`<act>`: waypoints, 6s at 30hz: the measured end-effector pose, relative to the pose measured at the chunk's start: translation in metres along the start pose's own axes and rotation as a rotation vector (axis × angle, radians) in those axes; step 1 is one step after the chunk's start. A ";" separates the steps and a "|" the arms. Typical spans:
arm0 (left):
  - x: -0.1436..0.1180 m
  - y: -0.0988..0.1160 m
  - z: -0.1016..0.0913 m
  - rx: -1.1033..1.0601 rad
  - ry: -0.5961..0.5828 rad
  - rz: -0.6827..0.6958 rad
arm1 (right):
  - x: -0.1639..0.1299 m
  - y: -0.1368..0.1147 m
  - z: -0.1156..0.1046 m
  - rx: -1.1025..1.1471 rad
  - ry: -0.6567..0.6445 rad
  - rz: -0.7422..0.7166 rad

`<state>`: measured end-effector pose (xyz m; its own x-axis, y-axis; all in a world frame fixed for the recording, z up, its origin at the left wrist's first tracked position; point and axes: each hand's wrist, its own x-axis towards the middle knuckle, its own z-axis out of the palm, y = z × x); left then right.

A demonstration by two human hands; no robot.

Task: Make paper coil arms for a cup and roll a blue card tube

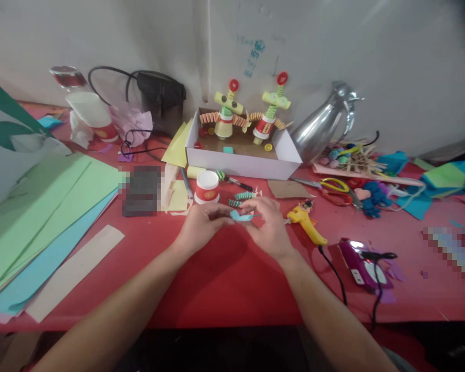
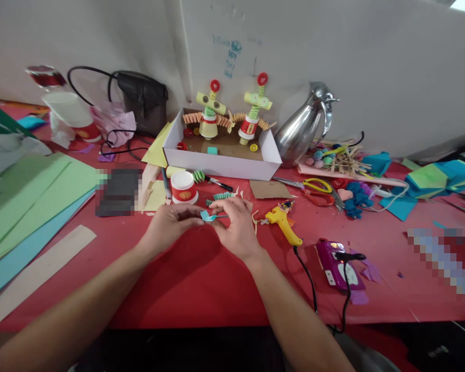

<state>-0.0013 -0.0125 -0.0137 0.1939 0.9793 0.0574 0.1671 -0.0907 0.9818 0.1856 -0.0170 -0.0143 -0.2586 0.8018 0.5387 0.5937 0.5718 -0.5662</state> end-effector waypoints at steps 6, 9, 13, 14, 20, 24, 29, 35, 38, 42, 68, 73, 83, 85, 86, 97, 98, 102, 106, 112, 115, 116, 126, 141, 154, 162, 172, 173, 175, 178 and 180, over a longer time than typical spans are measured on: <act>-0.001 -0.001 -0.003 0.174 -0.007 0.125 | 0.000 0.002 0.001 0.028 -0.041 -0.025; 0.000 -0.001 -0.005 0.151 -0.004 0.095 | -0.001 0.004 0.004 0.035 -0.016 -0.017; 0.005 -0.004 -0.009 0.002 -0.046 -0.003 | -0.002 0.002 0.007 0.047 -0.011 -0.012; 0.006 -0.005 -0.009 -0.025 -0.060 -0.015 | -0.002 0.001 0.007 0.064 -0.015 -0.008; 0.005 -0.011 -0.004 -0.270 -0.034 -0.078 | -0.002 -0.004 0.011 0.315 0.043 0.149; 0.001 -0.011 0.002 -0.417 -0.026 -0.092 | -0.002 -0.009 0.017 0.647 0.071 0.378; 0.002 -0.012 0.004 -0.486 0.012 -0.105 | -0.002 -0.014 0.020 0.927 0.052 0.522; 0.004 -0.009 0.000 -0.443 0.042 -0.137 | -0.001 -0.015 0.018 0.962 -0.006 0.502; 0.004 -0.008 -0.003 -0.360 0.034 -0.128 | -0.001 -0.011 0.017 0.821 -0.014 0.434; 0.003 -0.003 -0.007 -0.195 -0.018 -0.137 | 0.001 -0.005 0.010 0.533 0.056 0.266; 0.006 -0.005 -0.013 -0.255 -0.142 -0.264 | -0.001 -0.003 0.010 0.371 0.015 0.127; 0.005 -0.004 -0.012 -0.310 -0.179 -0.284 | 0.000 -0.004 0.007 0.403 -0.017 0.186; 0.007 -0.006 -0.010 -0.447 -0.131 -0.414 | 0.004 -0.001 0.005 0.494 -0.115 0.233; 0.007 -0.006 -0.010 -0.475 -0.106 -0.440 | 0.003 0.001 0.007 0.454 -0.078 0.141; 0.008 -0.006 -0.010 -0.495 -0.095 -0.451 | 0.002 0.002 0.008 0.418 -0.053 0.072; 0.009 -0.009 -0.012 -0.608 -0.037 -0.515 | -0.002 0.009 0.013 0.051 0.120 -0.298; 0.008 -0.009 -0.012 -0.607 -0.051 -0.507 | -0.002 0.009 0.014 0.065 0.123 -0.285; 0.007 -0.009 -0.010 -0.605 -0.067 -0.476 | -0.002 0.007 0.016 0.155 0.136 -0.204; 0.006 -0.007 -0.008 -0.680 -0.053 -0.462 | -0.002 0.000 0.017 0.278 0.144 -0.113; 0.006 -0.008 -0.005 -0.730 -0.074 -0.402 | -0.001 -0.008 0.018 0.391 0.194 0.071; 0.005 -0.009 -0.002 -0.708 -0.059 -0.335 | -0.002 -0.008 0.018 0.427 0.198 0.120; 0.005 -0.009 -0.001 -0.698 -0.054 -0.312 | -0.002 -0.008 0.018 0.436 0.198 0.131; 0.000 -0.008 0.001 -0.551 0.012 -0.166 | -0.002 -0.007 0.015 0.501 0.114 0.306; -0.001 0.001 -0.002 0.017 0.011 0.069 | 0.002 0.000 0.007 0.428 0.035 0.339; 0.002 -0.002 -0.002 0.037 -0.014 0.044 | -0.002 -0.001 0.013 0.508 -0.044 0.343; 0.004 -0.006 -0.005 0.232 -0.020 0.220 | 0.002 -0.004 0.007 0.273 -0.083 0.189; 0.020 -0.041 -0.012 0.556 -0.084 0.258 | -0.004 0.012 0.023 -0.153 -0.322 0.128; 0.020 -0.040 -0.012 0.544 -0.099 0.254 | -0.004 0.012 0.024 -0.156 -0.324 0.126; 0.019 -0.038 -0.012 0.522 -0.113 0.238 | -0.005 0.012 0.024 -0.176 -0.319 0.115; 0.018 -0.037 -0.011 0.503 -0.114 0.222 | -0.007 0.014 0.023 -0.204 -0.293 0.051; 0.018 -0.038 -0.010 0.485 -0.108 0.215 | -0.008 0.016 0.022 -0.213 -0.286 -0.051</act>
<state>-0.0143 0.0103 -0.0478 0.3670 0.9077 0.2032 0.5353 -0.3848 0.7520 0.1809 -0.0103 -0.0415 -0.4769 0.8067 0.3489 0.7124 0.5873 -0.3842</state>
